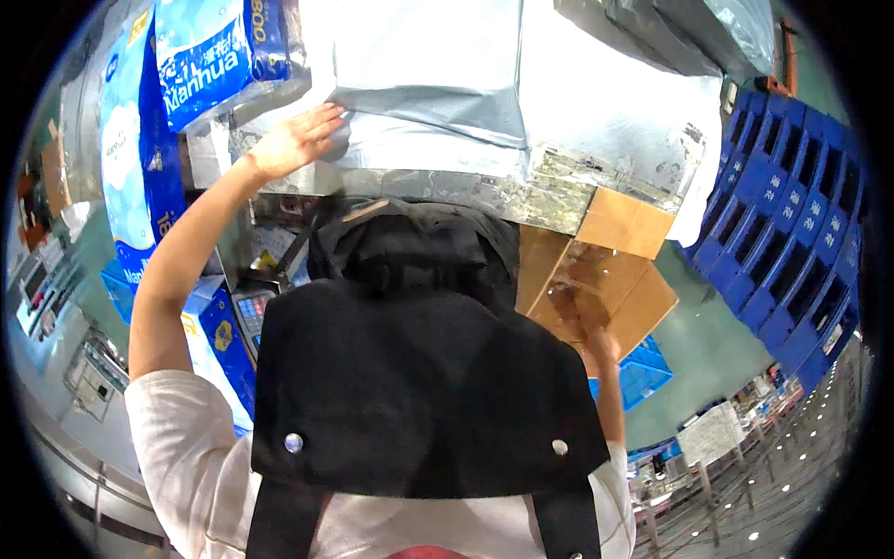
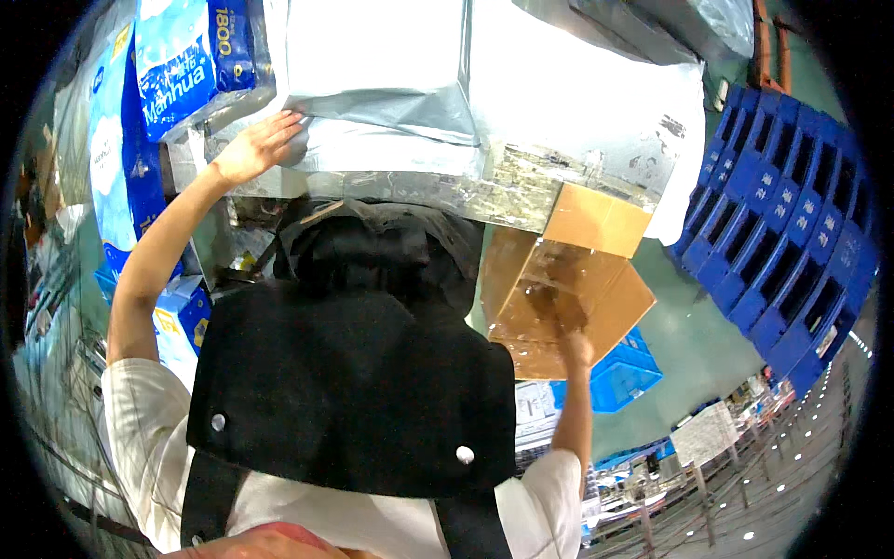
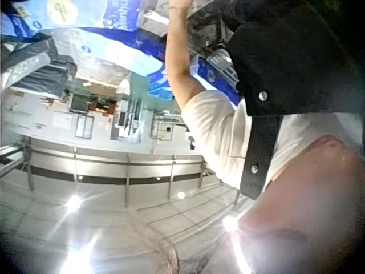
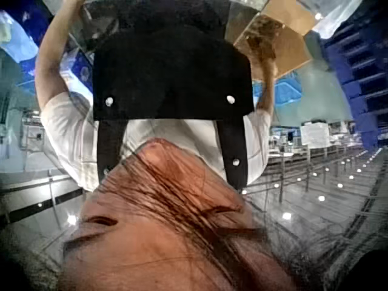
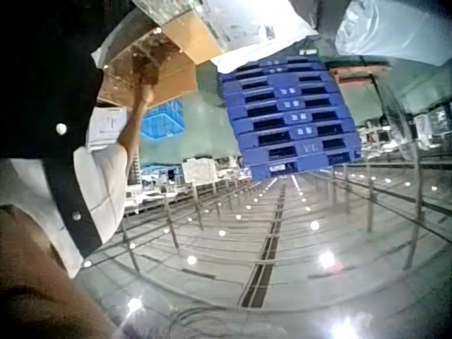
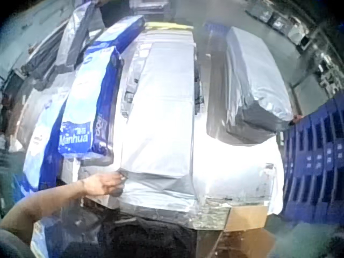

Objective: The person packages blue and yellow packs of tissue by placing them into gray plastic bags, sealing the bags, and setting them aside on a table.

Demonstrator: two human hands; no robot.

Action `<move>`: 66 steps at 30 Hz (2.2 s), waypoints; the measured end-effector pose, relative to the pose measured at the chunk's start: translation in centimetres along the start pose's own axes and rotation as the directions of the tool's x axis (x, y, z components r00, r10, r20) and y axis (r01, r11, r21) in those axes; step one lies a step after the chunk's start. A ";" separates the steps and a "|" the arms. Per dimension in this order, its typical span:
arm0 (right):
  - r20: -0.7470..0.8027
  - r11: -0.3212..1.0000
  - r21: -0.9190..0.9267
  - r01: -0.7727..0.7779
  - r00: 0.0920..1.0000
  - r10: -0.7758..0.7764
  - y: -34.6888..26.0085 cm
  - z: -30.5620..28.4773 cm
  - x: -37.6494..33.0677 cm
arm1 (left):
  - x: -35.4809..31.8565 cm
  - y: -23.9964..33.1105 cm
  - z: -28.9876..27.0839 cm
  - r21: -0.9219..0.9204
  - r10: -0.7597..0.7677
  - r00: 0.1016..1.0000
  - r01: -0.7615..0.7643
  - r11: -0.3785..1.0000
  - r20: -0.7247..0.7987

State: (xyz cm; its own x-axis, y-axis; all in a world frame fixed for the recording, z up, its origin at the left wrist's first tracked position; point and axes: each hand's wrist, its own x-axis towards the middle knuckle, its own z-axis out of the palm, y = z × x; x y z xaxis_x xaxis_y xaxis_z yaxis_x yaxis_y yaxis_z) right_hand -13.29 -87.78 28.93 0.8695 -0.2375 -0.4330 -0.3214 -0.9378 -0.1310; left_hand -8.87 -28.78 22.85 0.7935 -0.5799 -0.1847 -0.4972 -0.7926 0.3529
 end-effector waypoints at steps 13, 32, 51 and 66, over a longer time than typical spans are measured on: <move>0.432 0.303 0.893 -0.333 0.824 -0.367 -21.6 10.1 3.4 | 1.1 0.8 -1.1 0.223 0.064 0.998 -0.066 0.973 0.017; 0.564 0.096 0.813 -0.574 0.736 -0.375 -23.1 11.9 2.4 | 0.8 0.6 0.8 0.220 0.130 0.991 -0.136 0.966 0.042; -0.209 0.769 0.006 0.640 0.753 -0.625 -11.9 -8.1 6.8 | -7.2 1.8 -1.1 0.095 0.001 0.998 -0.007 0.995 0.065; 0.091 0.335 -0.021 0.942 0.336 -0.937 -25.7 -1.3 15.9 | 0.3 -0.5 -3.0 -0.277 -0.242 0.956 0.190 0.942 -0.168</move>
State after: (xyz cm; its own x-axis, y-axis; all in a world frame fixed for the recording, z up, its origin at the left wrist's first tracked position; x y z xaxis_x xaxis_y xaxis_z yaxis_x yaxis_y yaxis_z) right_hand 9.29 -67.83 26.60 0.5592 0.8225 -0.1043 0.7191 -0.5437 -0.4327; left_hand -7.31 -28.02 25.35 0.9373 -0.3313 -0.1079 -0.2209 -0.8046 0.5511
